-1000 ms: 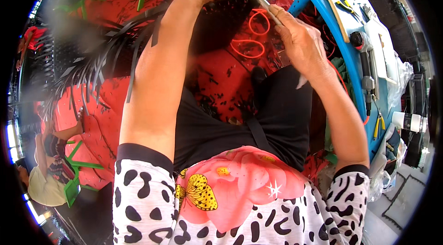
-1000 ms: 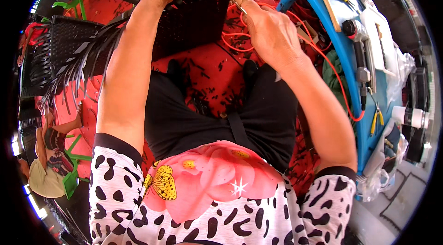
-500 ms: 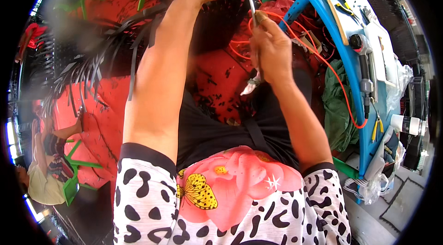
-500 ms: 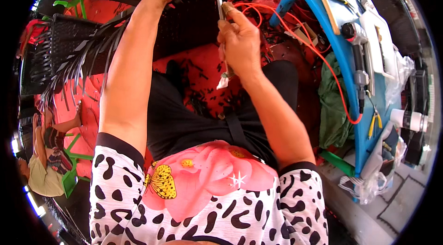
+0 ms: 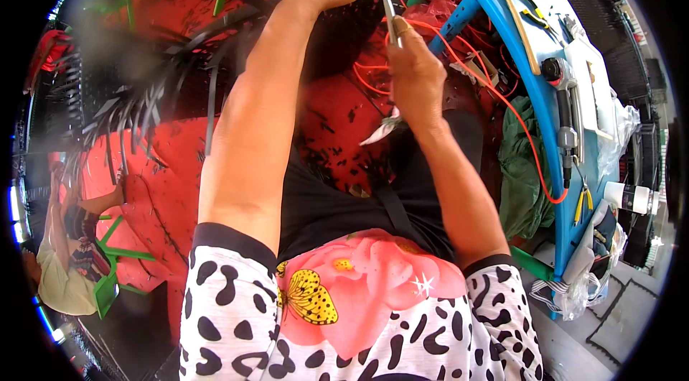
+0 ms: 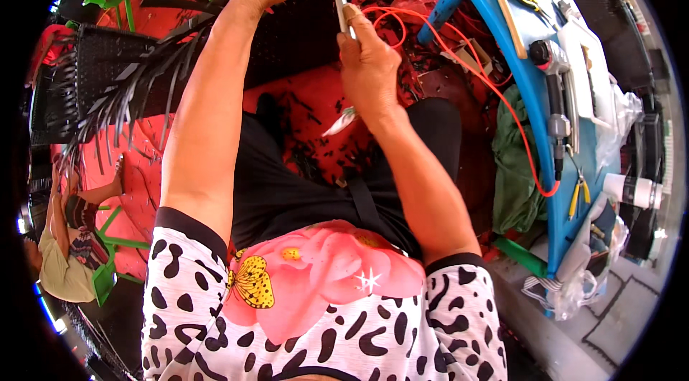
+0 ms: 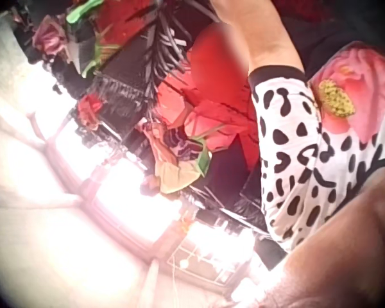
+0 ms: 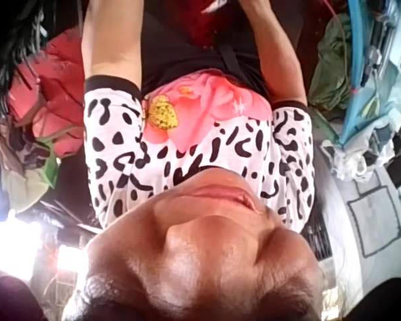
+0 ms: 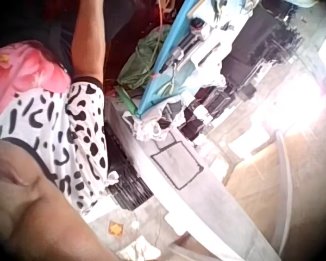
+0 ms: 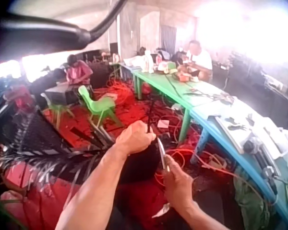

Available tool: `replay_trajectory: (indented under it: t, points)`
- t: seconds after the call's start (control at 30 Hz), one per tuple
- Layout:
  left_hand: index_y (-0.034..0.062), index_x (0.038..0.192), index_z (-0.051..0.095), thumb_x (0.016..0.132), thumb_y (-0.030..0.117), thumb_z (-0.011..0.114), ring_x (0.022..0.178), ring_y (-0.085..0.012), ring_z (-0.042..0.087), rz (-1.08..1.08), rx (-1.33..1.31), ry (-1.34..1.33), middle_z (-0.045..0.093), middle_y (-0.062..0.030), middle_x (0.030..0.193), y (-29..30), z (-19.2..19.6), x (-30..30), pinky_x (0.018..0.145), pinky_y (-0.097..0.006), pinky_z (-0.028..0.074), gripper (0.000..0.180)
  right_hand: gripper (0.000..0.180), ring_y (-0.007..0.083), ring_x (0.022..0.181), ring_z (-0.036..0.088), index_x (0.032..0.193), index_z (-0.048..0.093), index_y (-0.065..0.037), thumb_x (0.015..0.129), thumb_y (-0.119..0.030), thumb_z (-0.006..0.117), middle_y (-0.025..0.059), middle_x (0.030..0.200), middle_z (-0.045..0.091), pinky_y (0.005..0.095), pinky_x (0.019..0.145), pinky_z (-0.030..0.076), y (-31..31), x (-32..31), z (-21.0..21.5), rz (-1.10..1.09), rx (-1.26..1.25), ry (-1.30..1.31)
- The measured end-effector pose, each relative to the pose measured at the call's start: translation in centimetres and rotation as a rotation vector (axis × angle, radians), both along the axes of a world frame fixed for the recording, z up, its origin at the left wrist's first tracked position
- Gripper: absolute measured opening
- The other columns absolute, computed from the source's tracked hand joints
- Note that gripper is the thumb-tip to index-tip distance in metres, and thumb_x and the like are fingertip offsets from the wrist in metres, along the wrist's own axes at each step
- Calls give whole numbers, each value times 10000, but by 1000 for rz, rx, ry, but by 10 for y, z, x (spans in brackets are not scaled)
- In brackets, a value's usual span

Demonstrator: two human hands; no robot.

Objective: The person constructs a woven item by trimming black plastic strips with a knife, securing them using a staple gun and hammer, and cutting excess material with shears.

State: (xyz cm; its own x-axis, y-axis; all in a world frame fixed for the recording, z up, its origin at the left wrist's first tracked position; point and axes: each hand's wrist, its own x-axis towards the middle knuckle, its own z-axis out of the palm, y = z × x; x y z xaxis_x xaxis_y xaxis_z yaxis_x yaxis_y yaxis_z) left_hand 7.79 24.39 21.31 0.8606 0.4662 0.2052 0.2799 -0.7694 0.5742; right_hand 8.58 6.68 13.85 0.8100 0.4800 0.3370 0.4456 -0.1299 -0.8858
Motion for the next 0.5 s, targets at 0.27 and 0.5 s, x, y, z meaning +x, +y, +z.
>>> replay_trajectory:
  t: [0.27,0.5]
  points:
    - [-29,802,647,760,271,578,838,-387,630,-123,5,8,608,-280,811,19,-22,14,729,-437,496,310,412,200,467,533,1272,509,-100,864,-51,536,64,651,542,348,425,427,-12,29,-1,107,10,-50]
    - [-35,788,642,753,236,577,826,-366,635,-35,-44,-21,615,-273,807,11,-12,11,740,-423,495,281,431,310,623,593,1267,507,-138,844,-77,558,144,701,550,417,538,478,-4,31,-6,-35,-442,-716]
